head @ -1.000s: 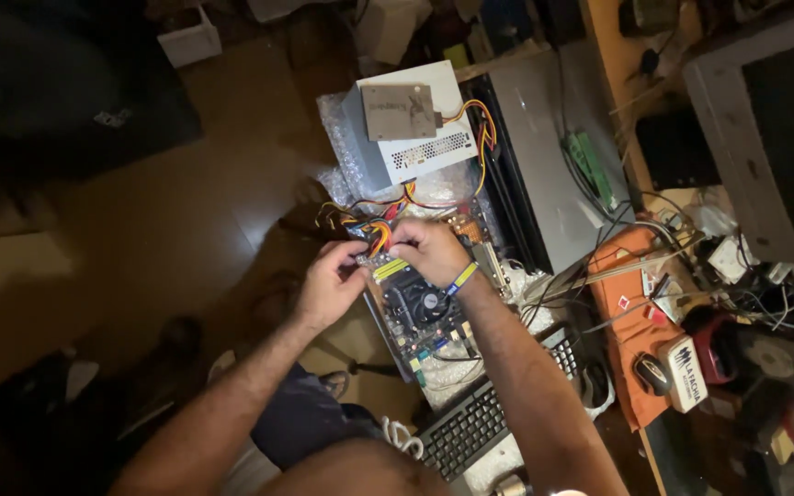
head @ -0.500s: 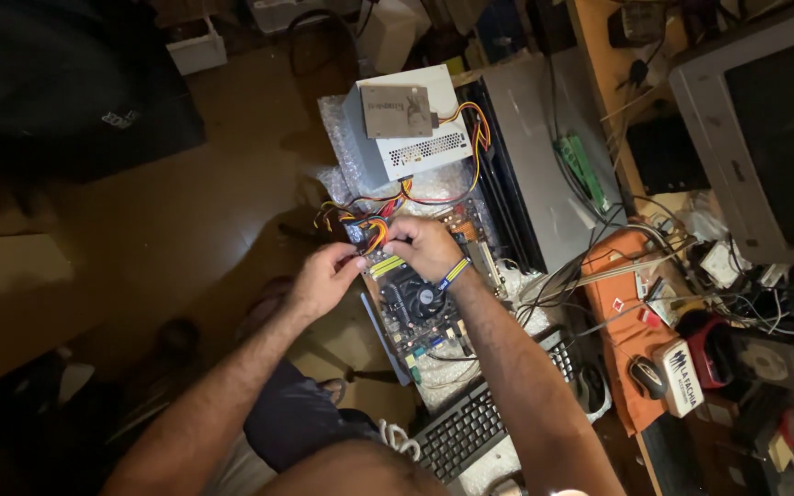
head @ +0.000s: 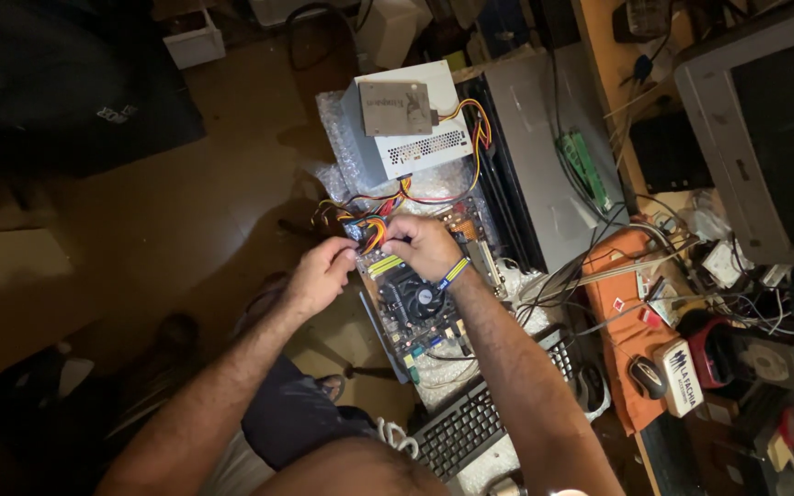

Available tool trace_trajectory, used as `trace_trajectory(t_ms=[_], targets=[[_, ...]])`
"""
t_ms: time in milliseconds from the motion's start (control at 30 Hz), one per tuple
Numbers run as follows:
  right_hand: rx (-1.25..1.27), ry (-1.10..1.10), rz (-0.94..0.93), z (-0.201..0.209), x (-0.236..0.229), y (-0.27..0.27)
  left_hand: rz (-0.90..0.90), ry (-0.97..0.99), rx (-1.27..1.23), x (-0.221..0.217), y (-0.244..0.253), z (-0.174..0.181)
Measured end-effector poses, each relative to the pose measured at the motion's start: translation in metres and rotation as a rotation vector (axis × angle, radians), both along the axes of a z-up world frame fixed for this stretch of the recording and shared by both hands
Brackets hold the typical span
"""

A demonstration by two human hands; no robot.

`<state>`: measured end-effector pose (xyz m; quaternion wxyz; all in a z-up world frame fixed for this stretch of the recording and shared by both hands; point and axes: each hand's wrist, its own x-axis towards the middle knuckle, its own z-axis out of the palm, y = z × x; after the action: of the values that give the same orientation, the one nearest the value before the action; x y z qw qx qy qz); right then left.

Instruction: Connecting power and data cables to a computer motherboard on a workbench.

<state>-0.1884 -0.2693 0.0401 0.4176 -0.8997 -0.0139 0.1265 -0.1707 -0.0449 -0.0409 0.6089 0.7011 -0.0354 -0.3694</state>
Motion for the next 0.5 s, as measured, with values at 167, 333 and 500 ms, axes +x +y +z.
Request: trace_trajectory(t_ms=[167,333,500], targets=[[-0.05,0.018,0.058,0.011,0.004,0.005,0.016,0.024,-0.02,-0.001,0.0,0.0],[-0.015,0.006,0.022,0.016,0.002,0.004,-0.002,-0.007,-0.004,0.002,0.002,0.01],[-0.04,-0.032,0.09,0.016,0.006,0.003,0.004,0.016,-0.034,0.001,0.002,0.002]])
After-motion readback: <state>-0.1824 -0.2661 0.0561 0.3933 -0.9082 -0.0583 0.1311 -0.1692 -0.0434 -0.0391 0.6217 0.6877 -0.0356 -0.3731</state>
